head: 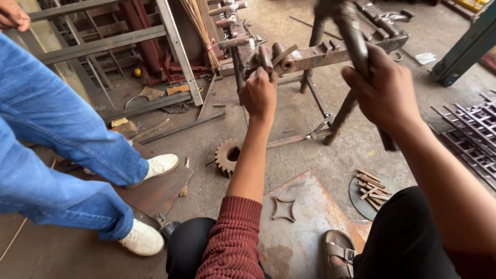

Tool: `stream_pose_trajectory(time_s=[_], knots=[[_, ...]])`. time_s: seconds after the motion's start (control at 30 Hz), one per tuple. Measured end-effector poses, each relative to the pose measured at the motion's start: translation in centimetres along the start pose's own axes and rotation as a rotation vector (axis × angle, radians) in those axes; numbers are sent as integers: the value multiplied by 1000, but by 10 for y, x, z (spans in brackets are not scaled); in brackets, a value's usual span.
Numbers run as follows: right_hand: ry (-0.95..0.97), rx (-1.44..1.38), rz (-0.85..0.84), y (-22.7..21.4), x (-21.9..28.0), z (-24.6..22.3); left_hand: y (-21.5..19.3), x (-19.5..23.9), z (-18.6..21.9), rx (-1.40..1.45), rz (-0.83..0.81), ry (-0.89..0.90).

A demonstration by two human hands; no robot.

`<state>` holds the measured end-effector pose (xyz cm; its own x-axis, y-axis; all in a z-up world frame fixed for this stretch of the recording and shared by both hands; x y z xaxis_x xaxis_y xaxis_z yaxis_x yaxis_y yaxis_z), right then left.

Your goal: The person shapes metal strips by bending them in a jig using a hammer and by hand, then fits and aligns the curved pieces together on a metal plate template.

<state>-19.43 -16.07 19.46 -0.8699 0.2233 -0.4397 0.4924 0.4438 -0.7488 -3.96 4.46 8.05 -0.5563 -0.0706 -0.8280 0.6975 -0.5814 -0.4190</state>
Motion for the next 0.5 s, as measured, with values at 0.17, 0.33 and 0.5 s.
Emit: stream_pose_trajectory(time_s=[0.17, 0.33, 0.5], knots=[[-123, 68, -70, 12, -33, -31, 3, 1, -5, 35, 16, 28], [-84, 217, -289, 37, -48, -36, 3, 1, -8, 39, 5, 32], [-64, 324, -302, 43, -49, -23, 6, 0, -14, 47, -18, 18]])
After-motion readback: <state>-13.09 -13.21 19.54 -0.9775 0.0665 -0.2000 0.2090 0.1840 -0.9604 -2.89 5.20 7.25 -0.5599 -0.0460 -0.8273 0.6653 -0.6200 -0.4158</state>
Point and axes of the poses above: each hand's wrist, its own x-axis away from the middle knuckle, its own y-axis out of the palm, z = x × y, the point moved 3 cm from there along -x, towards the middle knuckle, and after that the axes turned 10 degrees about y, right-handed, at the moved point
